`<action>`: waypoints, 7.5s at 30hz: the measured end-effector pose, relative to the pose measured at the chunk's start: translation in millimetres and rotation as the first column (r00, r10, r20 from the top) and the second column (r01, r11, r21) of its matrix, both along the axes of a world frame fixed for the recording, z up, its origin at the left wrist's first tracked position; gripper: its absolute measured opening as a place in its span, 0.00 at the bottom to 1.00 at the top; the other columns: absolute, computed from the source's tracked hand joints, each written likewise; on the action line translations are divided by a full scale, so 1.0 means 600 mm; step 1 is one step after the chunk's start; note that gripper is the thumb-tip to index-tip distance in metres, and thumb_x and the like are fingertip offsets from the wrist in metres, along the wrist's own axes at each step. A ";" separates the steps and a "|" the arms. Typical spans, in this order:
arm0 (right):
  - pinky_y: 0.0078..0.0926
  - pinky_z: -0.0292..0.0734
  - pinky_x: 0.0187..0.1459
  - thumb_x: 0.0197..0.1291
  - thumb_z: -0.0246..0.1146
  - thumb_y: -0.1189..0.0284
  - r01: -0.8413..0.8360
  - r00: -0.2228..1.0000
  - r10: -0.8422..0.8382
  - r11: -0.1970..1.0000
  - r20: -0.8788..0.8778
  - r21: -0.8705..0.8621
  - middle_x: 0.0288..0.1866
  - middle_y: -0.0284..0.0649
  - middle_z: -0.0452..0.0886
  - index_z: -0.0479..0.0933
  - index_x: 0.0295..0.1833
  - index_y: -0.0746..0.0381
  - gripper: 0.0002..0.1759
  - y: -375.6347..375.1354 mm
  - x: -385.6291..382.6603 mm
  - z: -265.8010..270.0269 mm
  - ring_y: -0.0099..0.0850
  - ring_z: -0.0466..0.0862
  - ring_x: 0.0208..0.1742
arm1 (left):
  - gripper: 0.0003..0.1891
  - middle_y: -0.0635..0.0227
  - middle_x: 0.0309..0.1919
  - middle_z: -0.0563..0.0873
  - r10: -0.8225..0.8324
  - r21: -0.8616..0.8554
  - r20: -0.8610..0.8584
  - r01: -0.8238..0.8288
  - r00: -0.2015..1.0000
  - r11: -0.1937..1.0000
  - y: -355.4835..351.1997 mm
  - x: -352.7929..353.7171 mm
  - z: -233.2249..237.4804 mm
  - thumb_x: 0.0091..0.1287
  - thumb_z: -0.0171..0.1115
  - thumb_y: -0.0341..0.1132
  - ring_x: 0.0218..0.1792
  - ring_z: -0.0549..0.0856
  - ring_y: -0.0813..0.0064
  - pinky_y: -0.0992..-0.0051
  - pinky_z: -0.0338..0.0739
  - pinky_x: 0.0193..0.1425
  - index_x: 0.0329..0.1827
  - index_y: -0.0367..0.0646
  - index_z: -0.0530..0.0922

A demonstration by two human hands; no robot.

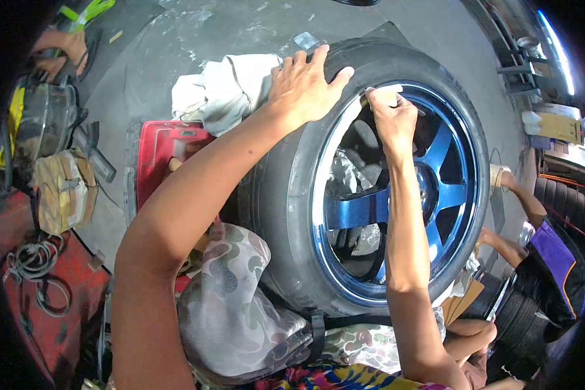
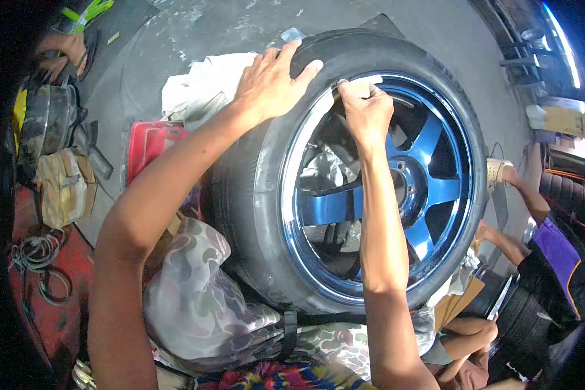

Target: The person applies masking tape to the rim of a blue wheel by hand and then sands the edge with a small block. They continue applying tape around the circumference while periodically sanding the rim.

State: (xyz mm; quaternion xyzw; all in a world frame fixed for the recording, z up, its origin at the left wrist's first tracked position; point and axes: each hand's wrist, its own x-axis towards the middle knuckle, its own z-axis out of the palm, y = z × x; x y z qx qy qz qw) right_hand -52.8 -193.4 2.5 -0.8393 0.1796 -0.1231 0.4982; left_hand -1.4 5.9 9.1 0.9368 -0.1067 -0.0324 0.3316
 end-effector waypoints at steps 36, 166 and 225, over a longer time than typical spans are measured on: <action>0.20 0.68 0.24 0.62 0.78 0.72 -0.006 0.991 0.031 0.983 -0.133 0.181 0.26 0.30 0.85 0.87 0.34 0.64 0.08 0.008 0.013 0.047 0.17 0.77 0.22 | 0.44 0.38 0.72 0.79 -0.002 -0.007 0.032 0.002 0.999 1.000 -0.003 0.001 -0.008 0.78 0.52 0.70 0.73 0.79 0.39 0.43 0.72 0.77 0.85 0.46 0.67; 0.23 0.77 0.30 0.66 0.77 0.69 -0.175 0.946 0.239 0.945 -0.220 0.276 0.29 0.34 0.87 0.87 0.37 0.67 0.11 0.033 -0.085 0.080 0.20 0.83 0.28 | 0.39 0.38 0.69 0.79 -0.064 -0.068 0.053 0.068 0.997 0.995 0.005 -0.004 0.006 0.80 0.61 0.58 0.69 0.80 0.37 0.49 0.74 0.74 0.83 0.39 0.66; 0.19 0.73 0.39 0.82 0.64 0.67 -0.097 0.993 0.058 0.884 0.100 0.456 0.40 0.29 0.83 0.77 0.56 0.60 0.08 0.063 -0.262 0.050 0.15 0.78 0.37 | 0.67 0.40 0.79 0.72 0.023 -0.033 -0.181 -0.030 0.983 0.999 0.023 -0.016 0.016 0.53 0.76 0.76 0.79 0.73 0.42 0.50 0.69 0.82 0.89 0.46 0.58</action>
